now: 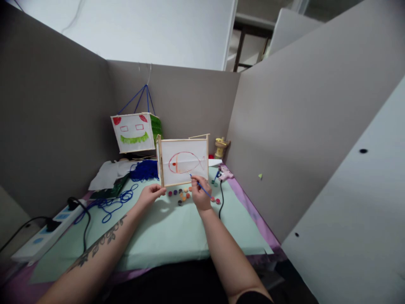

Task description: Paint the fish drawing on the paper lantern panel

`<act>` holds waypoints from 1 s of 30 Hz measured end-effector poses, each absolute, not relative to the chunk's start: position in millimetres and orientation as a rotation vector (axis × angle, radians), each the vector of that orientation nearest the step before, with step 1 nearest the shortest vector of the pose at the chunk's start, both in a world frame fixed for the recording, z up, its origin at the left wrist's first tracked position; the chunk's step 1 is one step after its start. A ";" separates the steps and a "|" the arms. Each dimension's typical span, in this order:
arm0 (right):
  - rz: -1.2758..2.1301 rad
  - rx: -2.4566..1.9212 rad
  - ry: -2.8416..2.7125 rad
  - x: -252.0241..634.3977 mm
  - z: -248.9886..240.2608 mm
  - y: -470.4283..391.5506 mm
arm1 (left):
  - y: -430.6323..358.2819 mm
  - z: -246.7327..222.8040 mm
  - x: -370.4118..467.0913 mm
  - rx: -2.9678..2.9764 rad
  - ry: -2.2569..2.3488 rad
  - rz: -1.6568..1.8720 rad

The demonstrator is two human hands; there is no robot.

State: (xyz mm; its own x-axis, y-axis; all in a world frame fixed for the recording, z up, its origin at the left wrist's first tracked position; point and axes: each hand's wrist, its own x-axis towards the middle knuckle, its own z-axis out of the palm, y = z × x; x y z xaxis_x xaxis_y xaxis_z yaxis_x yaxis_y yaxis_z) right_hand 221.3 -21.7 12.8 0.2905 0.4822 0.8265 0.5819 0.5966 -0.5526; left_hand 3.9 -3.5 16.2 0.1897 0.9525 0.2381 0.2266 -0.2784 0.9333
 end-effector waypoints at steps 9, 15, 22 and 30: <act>-0.142 -0.994 -1.387 219.6 17.1 -22.4 | -1.0 14.3 3.9 1.657 1.140 1.151; -0.112 -0.972 -1.435 218.1 15.5 -20.2 | -0.6 13.5 4.2 1.667 1.144 1.157; -0.100 -0.978 -1.461 218.3 15.2 -21.6 | -0.8 13.7 3.8 1.667 1.137 1.151; -0.054 -0.998 -1.342 221.2 14.3 -25.5 | 0.1 12.4 3.0 1.681 1.150 1.151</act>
State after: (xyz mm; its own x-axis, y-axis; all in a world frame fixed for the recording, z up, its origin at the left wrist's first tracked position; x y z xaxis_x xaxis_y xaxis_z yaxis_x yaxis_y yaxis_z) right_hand 221.2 -25.5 14.3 0.2903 0.4954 0.8188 0.5594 0.6064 -0.5652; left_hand 3.0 0.1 12.4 0.1804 0.9524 0.2458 0.2452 -0.2856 0.9265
